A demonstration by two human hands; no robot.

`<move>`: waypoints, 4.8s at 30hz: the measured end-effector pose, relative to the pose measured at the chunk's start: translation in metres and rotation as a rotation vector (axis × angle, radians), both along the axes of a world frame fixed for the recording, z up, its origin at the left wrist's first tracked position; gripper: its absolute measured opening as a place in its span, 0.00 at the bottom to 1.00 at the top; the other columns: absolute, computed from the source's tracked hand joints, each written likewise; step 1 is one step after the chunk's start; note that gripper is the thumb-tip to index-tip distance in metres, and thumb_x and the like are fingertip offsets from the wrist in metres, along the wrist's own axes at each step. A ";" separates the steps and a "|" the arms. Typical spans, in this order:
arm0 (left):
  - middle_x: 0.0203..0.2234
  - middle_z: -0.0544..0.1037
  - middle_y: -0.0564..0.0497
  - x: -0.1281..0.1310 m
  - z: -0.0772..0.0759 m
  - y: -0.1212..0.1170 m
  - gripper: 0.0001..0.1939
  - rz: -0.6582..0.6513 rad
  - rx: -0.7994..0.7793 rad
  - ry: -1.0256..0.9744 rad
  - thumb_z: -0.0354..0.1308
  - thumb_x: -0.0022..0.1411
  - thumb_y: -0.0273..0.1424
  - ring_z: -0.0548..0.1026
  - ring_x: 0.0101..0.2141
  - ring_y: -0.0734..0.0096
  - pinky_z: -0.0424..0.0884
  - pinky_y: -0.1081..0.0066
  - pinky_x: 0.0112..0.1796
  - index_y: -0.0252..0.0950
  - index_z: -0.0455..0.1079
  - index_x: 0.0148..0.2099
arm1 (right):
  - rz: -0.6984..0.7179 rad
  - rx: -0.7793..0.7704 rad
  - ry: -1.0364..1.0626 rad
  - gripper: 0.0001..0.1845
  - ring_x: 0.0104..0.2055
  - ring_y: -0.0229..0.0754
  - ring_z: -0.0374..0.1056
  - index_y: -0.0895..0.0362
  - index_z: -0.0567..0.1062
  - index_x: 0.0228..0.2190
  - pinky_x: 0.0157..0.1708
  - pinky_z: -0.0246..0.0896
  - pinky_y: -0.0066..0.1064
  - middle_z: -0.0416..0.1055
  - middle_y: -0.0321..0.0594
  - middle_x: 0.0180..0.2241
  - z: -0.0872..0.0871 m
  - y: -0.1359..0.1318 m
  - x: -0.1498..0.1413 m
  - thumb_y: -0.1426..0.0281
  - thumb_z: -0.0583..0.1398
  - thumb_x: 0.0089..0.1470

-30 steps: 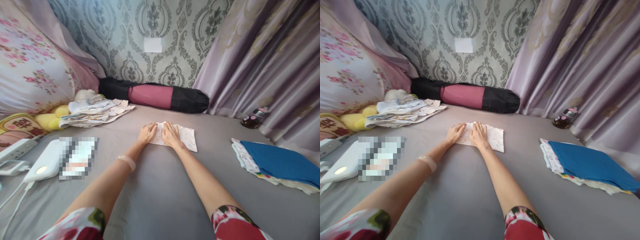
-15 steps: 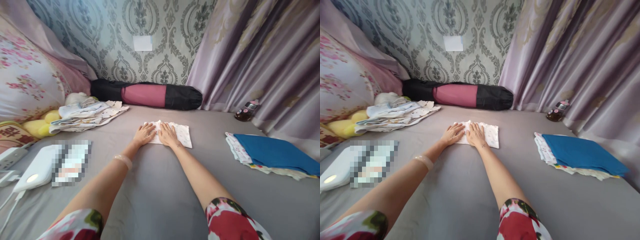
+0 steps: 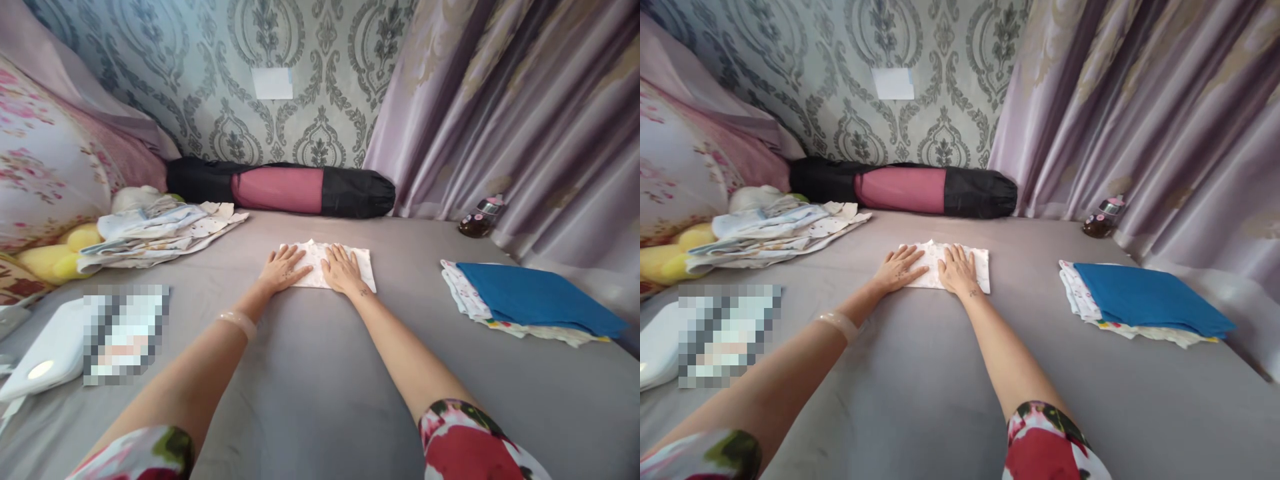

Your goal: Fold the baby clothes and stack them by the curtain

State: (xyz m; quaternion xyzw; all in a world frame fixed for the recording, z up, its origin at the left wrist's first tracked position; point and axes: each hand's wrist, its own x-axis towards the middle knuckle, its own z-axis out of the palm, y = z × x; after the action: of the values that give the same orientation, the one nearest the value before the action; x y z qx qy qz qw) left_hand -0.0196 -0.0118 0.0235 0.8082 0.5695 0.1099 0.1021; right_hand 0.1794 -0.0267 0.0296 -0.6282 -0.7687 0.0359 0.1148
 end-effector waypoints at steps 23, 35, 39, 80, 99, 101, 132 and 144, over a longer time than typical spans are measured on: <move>0.63 0.62 0.41 0.006 0.011 0.006 0.29 -0.009 0.102 0.130 0.38 0.69 0.46 0.57 0.63 0.52 0.44 0.48 0.62 0.38 0.59 0.65 | -0.076 -0.027 -0.063 0.32 0.69 0.48 0.41 0.65 0.54 0.64 0.66 0.30 0.48 0.47 0.49 0.67 0.000 -0.001 0.051 0.61 0.42 0.66; 0.34 0.82 0.48 0.001 0.047 0.095 0.09 -0.070 -0.191 0.060 0.58 0.49 0.27 0.78 0.38 0.62 0.70 0.71 0.42 0.39 0.78 0.33 | 0.021 -0.217 -0.066 0.16 0.53 0.42 0.68 0.49 0.77 0.47 0.49 0.60 0.27 0.74 0.37 0.51 0.039 0.057 0.082 0.71 0.56 0.58; 0.32 0.81 0.48 0.004 0.046 0.119 0.10 -0.013 -0.298 0.075 0.63 0.41 0.26 0.78 0.34 0.60 0.71 0.68 0.39 0.38 0.77 0.32 | 0.033 -0.379 -0.145 0.20 0.48 0.41 0.71 0.52 0.76 0.48 0.43 0.63 0.26 0.74 0.39 0.50 0.053 0.081 0.079 0.72 0.62 0.53; 0.39 0.79 0.49 -0.011 0.117 0.029 0.17 0.102 0.047 -0.030 0.56 0.55 0.32 0.74 0.42 0.60 0.65 0.67 0.42 0.37 0.73 0.48 | 0.056 -0.057 0.116 0.10 0.37 0.38 0.70 0.57 0.79 0.37 0.31 0.57 0.23 0.77 0.37 0.35 0.117 0.014 0.094 0.70 0.61 0.52; 0.32 0.81 0.49 -0.027 0.088 -0.029 0.14 -0.011 0.347 -0.097 0.51 0.59 0.30 0.75 0.41 0.61 0.55 0.55 0.54 0.42 0.76 0.42 | 0.248 0.336 0.009 0.11 0.46 0.45 0.64 0.55 0.74 0.41 0.45 0.55 0.34 0.73 0.42 0.42 0.087 -0.044 0.103 0.74 0.54 0.60; 0.34 0.81 0.49 -0.031 0.078 -0.042 0.13 -0.060 0.367 -0.108 0.50 0.61 0.30 0.75 0.42 0.62 0.54 0.54 0.55 0.41 0.76 0.42 | 0.272 0.330 -0.001 0.11 0.46 0.45 0.64 0.55 0.74 0.41 0.45 0.55 0.34 0.72 0.42 0.42 0.081 -0.056 0.103 0.74 0.54 0.60; 0.42 0.79 0.44 -0.007 0.047 -0.092 0.17 -0.076 0.116 0.053 0.42 0.68 0.37 0.75 0.45 0.62 0.61 0.61 0.52 0.37 0.72 0.41 | 0.066 -0.025 -0.027 0.18 0.51 0.47 0.65 0.56 0.77 0.41 0.50 0.56 0.35 0.74 0.45 0.47 0.045 -0.100 0.058 0.77 0.50 0.57; 0.65 0.58 0.41 0.063 0.010 -0.057 0.25 -0.057 0.114 0.130 0.36 0.71 0.33 0.51 0.66 0.52 0.46 0.46 0.62 0.34 0.55 0.66 | 0.099 -0.098 0.003 0.32 0.70 0.48 0.36 0.66 0.52 0.65 0.67 0.28 0.50 0.44 0.49 0.68 0.012 -0.057 -0.004 0.68 0.42 0.63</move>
State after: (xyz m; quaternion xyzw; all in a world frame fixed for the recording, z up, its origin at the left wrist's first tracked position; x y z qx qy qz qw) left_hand 0.0432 -0.0692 0.0340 0.8340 0.5445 0.0863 0.0220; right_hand 0.1758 -0.0840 0.0420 -0.5940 -0.7961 0.0801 0.0832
